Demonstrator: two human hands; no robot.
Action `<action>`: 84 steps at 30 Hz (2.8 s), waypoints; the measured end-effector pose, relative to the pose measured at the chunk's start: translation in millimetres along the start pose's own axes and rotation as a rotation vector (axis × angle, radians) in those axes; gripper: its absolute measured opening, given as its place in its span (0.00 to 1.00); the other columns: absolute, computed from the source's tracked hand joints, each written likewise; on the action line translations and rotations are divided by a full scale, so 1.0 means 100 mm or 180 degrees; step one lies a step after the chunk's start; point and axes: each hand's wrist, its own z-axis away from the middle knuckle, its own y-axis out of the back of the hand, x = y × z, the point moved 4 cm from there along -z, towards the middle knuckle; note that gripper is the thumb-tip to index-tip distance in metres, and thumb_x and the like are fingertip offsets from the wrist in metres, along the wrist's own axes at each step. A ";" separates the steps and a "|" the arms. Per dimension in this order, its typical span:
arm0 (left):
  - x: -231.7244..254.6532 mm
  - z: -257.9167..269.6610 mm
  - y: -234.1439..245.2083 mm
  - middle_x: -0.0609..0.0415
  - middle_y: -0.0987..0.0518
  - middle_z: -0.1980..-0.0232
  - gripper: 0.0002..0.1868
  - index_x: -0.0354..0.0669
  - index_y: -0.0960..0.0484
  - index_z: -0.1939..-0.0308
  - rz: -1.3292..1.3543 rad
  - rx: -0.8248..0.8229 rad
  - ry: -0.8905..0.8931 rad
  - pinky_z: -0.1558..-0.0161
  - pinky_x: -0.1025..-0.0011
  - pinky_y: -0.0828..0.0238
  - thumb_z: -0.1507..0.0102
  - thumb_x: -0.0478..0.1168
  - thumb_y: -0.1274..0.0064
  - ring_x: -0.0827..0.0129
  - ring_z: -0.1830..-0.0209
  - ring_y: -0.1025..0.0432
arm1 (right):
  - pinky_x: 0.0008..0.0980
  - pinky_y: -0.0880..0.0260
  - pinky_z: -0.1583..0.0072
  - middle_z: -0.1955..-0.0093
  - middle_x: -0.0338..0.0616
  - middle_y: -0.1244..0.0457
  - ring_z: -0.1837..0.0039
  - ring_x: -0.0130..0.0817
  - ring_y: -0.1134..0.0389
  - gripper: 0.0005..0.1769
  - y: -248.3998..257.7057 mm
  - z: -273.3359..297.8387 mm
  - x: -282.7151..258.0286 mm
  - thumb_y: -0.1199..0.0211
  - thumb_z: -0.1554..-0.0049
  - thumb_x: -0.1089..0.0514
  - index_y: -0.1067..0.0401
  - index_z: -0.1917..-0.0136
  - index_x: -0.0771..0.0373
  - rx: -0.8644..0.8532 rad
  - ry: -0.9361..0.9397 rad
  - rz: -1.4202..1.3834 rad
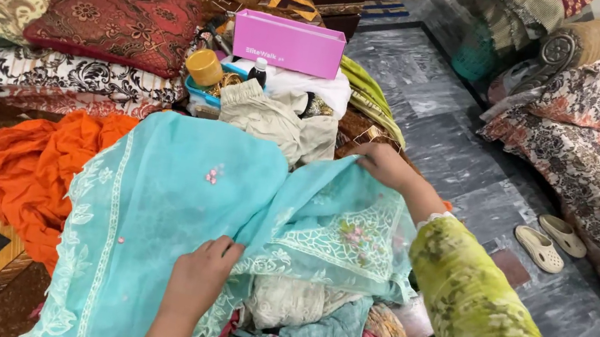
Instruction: Sort, fold, and organize several items of clothing on a bed and place a folded item in a cupboard.
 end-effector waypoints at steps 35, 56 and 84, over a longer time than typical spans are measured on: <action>1.63 -0.99 -0.93 0.49 0.25 0.43 0.36 0.41 0.20 0.50 0.0136 -0.0472 -0.1021 0.46 0.48 0.37 0.51 0.63 0.40 0.53 0.44 0.34 | 0.49 0.38 0.43 0.46 0.48 0.38 0.42 0.47 0.37 0.32 -0.31 1.88 -0.90 0.27 0.57 0.42 0.24 0.46 0.65 -0.0635 0.0811 0.0892; 0.77 -1.57 -0.79 0.47 0.18 0.43 0.23 0.52 0.22 0.40 0.2029 -0.0371 0.0386 0.49 0.54 0.27 0.40 0.41 0.52 0.48 0.46 0.23 | 0.37 0.29 0.44 0.52 0.48 0.28 0.49 0.35 0.28 0.15 0.02 0.99 0.05 0.35 0.43 0.59 0.24 0.43 0.65 -0.0730 -0.0574 -0.0908; 1.02 -1.63 -0.42 0.45 0.21 0.40 0.22 0.55 0.13 0.48 0.1418 -0.0937 -0.0308 0.46 0.57 0.32 0.44 0.56 0.36 0.50 0.43 0.28 | 0.37 0.36 0.58 0.68 0.45 0.37 0.64 0.29 0.39 0.21 -0.03 0.97 0.02 0.28 0.43 0.46 0.22 0.59 0.69 -0.0200 -0.0969 -0.0758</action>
